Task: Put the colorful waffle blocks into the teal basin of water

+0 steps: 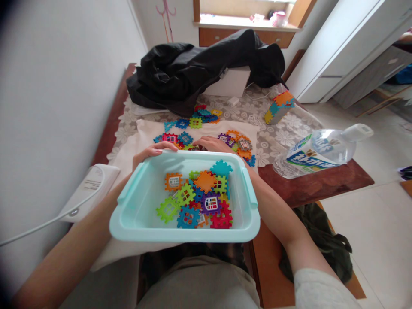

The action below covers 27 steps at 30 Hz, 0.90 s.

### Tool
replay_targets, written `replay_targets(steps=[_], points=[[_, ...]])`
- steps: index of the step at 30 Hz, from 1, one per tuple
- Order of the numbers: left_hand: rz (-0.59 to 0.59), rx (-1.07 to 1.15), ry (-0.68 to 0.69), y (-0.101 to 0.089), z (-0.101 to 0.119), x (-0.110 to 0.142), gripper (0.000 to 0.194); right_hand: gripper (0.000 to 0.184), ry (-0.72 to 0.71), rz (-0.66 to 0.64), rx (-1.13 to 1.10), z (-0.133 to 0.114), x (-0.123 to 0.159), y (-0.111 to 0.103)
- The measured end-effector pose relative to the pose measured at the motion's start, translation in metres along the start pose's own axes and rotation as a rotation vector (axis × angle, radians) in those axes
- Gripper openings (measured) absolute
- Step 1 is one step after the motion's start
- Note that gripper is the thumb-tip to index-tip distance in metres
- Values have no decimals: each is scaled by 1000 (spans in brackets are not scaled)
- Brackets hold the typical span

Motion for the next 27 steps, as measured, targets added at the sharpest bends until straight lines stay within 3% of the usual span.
replay_targets(steps=[5, 10, 14, 16, 21, 27], points=[[23, 3, -12, 1, 1, 2, 32, 31, 37, 45, 8, -1, 1, 1], [28, 4, -8, 3, 2, 2, 34, 59, 28, 37, 56, 2, 3, 2], [9, 11, 19, 3, 2, 1, 31, 42, -16, -61, 26, -4, 2, 0], [-3, 26, 20, 2, 0, 0, 31, 42, 24, -83, -7, -8, 2, -2], [-6, 36, -2, 0, -2, -1, 32, 48, 106, 26, -3, -18, 1, -8], [2, 15, -5, 2, 0, 1, 31, 31, 99, 224, -42, -21, -2, -8]])
Point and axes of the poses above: each hand's wrist, its own x-axis away from the middle knuckle, its own y-axis out of the palm, z = x × y, the point moved 3 cm from there along -x, towards the middle knuckle, and after that the axes turned 15 degrees about z, right-handed, at the moved point
